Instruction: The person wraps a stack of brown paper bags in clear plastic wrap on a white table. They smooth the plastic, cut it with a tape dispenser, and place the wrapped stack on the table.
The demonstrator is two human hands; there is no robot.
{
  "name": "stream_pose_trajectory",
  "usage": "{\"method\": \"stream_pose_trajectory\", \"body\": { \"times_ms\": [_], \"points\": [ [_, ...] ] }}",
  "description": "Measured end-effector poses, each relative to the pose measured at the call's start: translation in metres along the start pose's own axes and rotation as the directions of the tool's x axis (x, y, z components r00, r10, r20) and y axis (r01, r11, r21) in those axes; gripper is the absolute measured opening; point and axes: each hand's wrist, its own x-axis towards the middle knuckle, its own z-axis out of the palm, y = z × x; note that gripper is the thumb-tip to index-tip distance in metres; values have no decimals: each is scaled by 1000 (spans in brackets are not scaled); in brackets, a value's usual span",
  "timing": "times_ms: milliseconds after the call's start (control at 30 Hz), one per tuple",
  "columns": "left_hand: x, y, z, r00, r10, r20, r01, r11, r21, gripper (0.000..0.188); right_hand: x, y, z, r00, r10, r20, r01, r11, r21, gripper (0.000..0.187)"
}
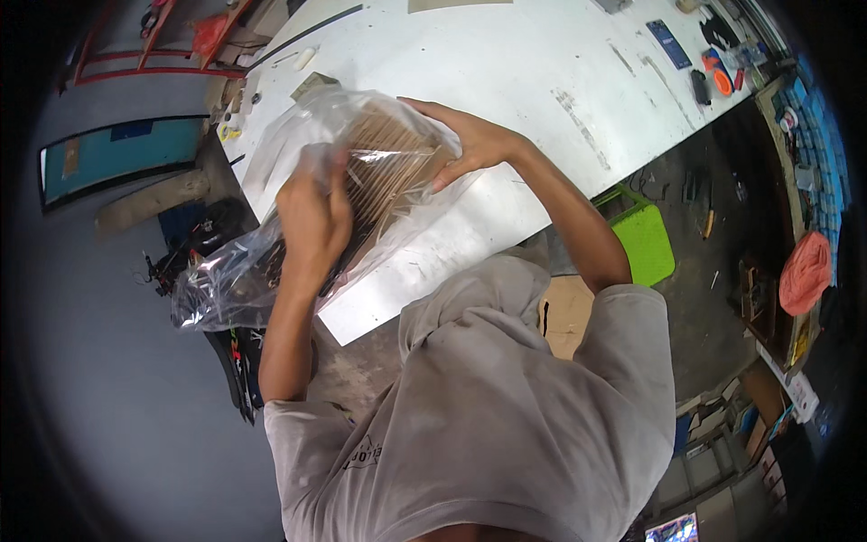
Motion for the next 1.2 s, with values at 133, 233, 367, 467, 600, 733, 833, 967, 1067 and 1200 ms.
{"method": "stream_pose_trajectory", "body": {
  "times_ms": [133, 233, 367, 467, 600, 733, 833, 967, 1067, 1200],
  "points": [
    [-8, -19, 9, 999, -25, -34, 26, 999, 48, 21, -28, 30, -11, 987, 81, -137, -61, 987, 146, 126],
    [-6, -31, 26, 930, -358, -88, 256, 799, -544, 28, -69, 88, -13, 905, 268, -331, -58, 848, 527, 98],
    [-11, -55, 32, 870, -490, -48, 303, 610, -732, 30, -104, 165, 30, 379, 734, -564, -140, 648, 749, 45],
    [-3, -47, 32, 842, -537, -50, 327, 583, -744, 33, -119, 229, 81, 255, 759, -598, -281, 650, 706, 30],
    [-4, -46, 32, 834, -547, -75, 334, 609, -720, 36, -97, 262, 141, 274, 723, -634, -424, 683, 595, 38],
    [-3, -59, 33, 832, -544, -109, 332, 645, -688, 32, -73, 263, 157, 406, 576, -710, -627, 740, 243, 58],
    [4, -46, 30, 844, -516, -146, 297, 677, -673, 26, -69, 237, 145, 328, 658, -678, -675, 665, 318, 73],
    [8, -54, 27, 867, -471, -164, 280, 731, -622, 24, -75, 135, 72, 613, 281, -739, -325, 942, 89, 106],
    [8, -53, 31, 816, -558, -154, 283, 617, -735, 25, -49, 77, 27, 849, 100, -519, -145, 988, -46, 126],
    [16, -43, 35, 762, -623, -179, 307, 590, -747, 28, -2, 79, 8, 976, 67, -207, -89, 991, -97, 129]
  ]
}}
